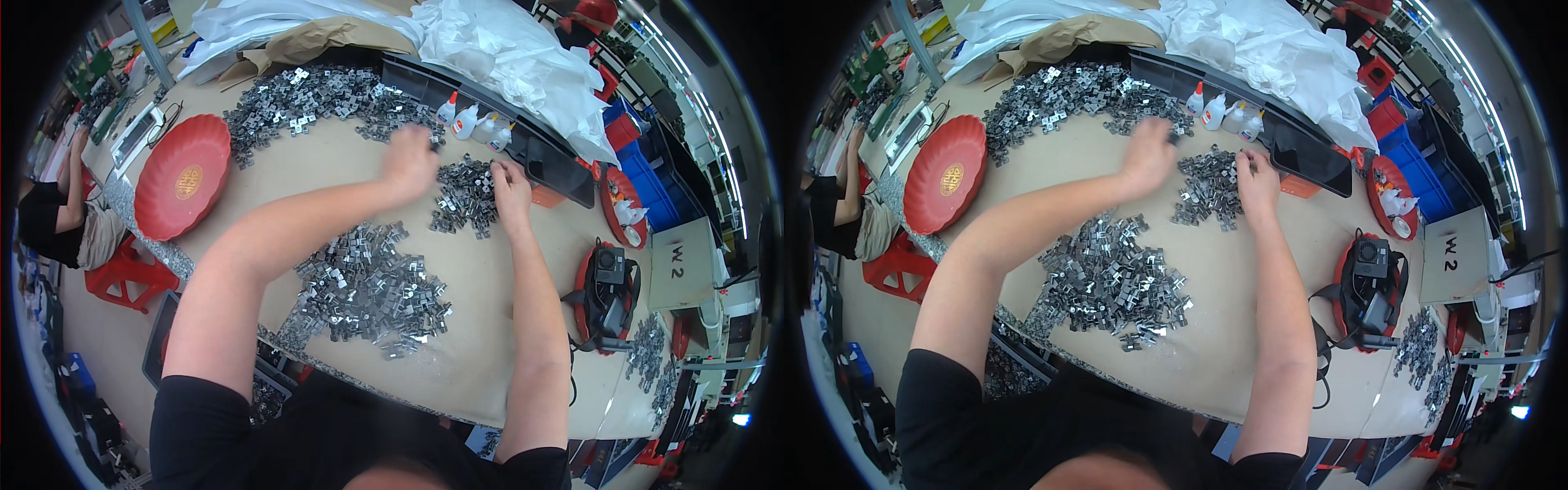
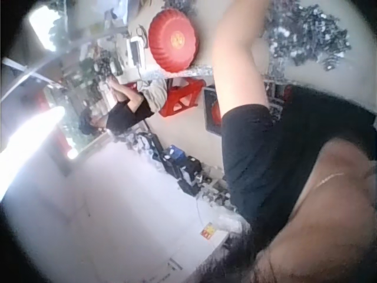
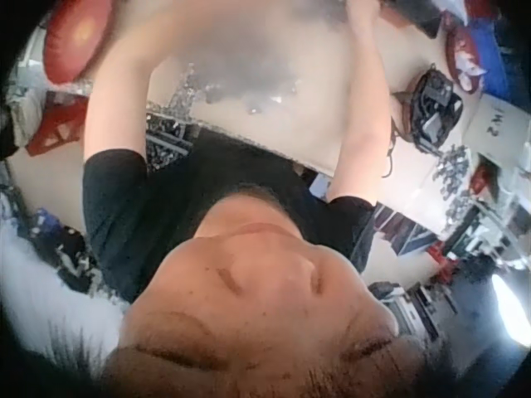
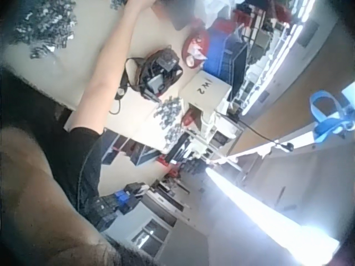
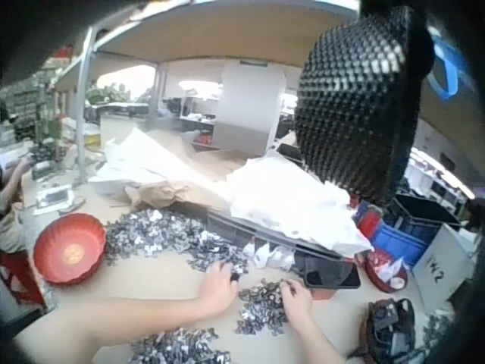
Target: The person assembles small metal components by hand on a workbench, then taps them with a hammer.
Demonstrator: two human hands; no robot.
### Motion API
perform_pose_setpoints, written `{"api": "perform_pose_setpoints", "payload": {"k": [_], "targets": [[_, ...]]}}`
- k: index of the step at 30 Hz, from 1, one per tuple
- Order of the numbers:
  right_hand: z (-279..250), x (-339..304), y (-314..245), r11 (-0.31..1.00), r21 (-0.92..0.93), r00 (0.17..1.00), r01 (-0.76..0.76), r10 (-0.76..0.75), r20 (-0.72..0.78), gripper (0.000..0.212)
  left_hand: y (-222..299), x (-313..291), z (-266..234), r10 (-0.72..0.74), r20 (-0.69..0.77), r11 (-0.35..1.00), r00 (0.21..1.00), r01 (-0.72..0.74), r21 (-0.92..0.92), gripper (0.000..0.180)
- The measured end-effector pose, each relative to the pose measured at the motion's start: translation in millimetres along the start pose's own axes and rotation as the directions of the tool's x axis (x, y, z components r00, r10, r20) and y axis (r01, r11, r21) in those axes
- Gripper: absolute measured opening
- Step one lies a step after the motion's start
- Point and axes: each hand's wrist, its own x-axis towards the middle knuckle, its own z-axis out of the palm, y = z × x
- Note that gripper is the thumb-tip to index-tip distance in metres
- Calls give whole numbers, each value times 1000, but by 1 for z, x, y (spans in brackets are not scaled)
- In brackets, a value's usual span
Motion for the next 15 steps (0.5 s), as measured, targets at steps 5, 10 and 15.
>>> {"api": "perform_pose_setpoints", "payload": {"k": [5, 10, 15], "targets": [[17, 11, 3, 999, -43, 999, 19, -20, -27, 41, -52, 26, -14, -143, -211, 975, 967, 174, 138, 38], [22, 1, -19, 982, -188, 996, -6, 24, 90, 43, -46, 28, 11, -89, -179, 995, 980, 94, 19, 36], [21, 2, -2, 997, -69, 995, -22, 29, 91, 41, 2, 7, 44, 65, -24, 998, 998, -65, 14, 35]]}}
